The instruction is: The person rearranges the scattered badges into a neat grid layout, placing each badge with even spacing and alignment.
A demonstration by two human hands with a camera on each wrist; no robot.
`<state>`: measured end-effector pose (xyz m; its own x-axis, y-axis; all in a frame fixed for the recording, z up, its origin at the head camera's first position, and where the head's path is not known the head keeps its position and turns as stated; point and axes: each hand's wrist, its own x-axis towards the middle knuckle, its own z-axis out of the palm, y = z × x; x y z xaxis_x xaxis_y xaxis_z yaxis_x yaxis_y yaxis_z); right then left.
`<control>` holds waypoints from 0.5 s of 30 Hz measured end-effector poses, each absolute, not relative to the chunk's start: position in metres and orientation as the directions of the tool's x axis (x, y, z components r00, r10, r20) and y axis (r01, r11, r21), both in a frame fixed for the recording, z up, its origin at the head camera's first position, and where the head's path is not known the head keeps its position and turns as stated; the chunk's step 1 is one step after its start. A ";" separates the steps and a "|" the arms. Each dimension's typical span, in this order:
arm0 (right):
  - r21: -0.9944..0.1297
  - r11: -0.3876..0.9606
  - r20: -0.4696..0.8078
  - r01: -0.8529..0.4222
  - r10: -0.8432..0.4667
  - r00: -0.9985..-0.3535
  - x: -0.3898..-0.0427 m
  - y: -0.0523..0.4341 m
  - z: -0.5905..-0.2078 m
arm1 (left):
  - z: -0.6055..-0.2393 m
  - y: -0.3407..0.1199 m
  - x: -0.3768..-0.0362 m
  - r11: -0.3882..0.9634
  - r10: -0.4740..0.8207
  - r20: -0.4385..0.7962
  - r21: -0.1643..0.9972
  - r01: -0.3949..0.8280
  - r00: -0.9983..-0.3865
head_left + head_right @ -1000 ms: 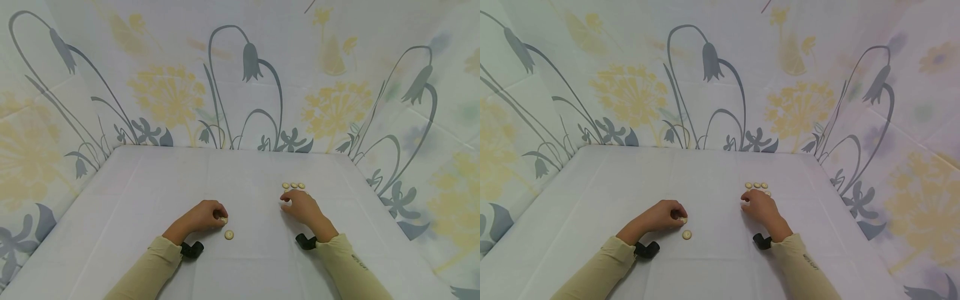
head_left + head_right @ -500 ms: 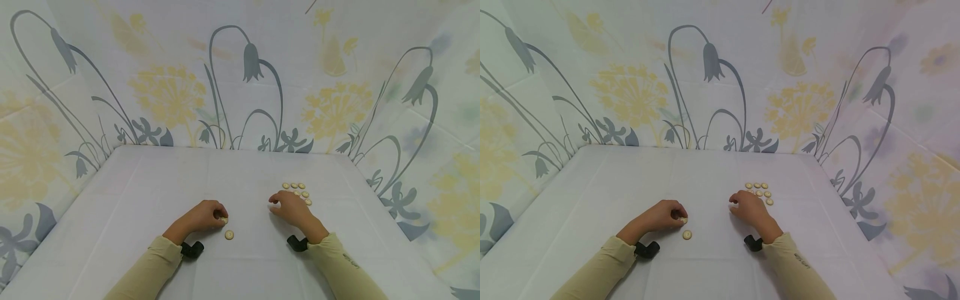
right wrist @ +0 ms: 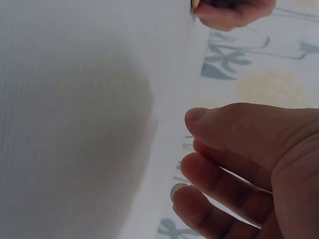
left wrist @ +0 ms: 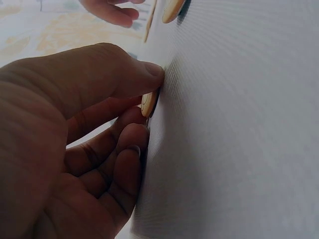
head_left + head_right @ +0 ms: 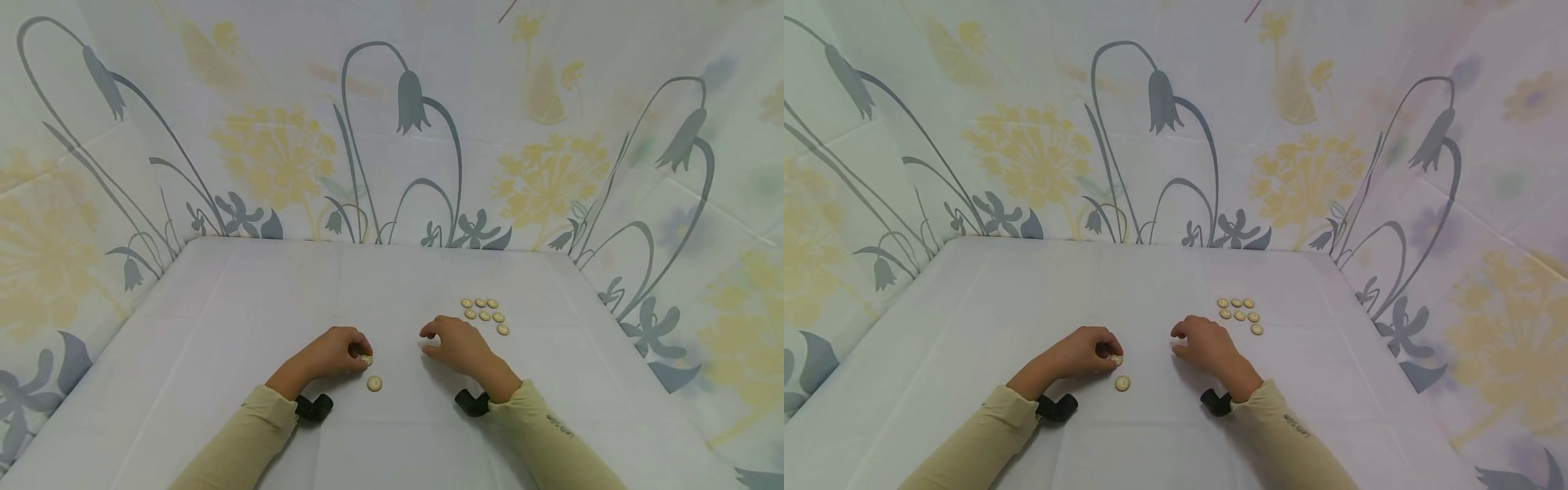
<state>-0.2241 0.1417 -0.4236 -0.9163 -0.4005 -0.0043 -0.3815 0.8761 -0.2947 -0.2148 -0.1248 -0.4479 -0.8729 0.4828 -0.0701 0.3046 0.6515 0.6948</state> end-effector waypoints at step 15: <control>-0.327 0.828 0.009 -0.455 -0.479 -0.878 -0.214 0.122 -0.426 | -0.446 -0.123 -0.214 0.665 0.468 -0.084 0.689 0.288 -0.880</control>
<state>-0.2141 0.1215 -0.4262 -0.8779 -0.4788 0.0085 -0.4548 0.8282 -0.3274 -0.2145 -0.1230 -0.4465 -0.8798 0.4678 -0.0837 0.2880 0.6650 0.6891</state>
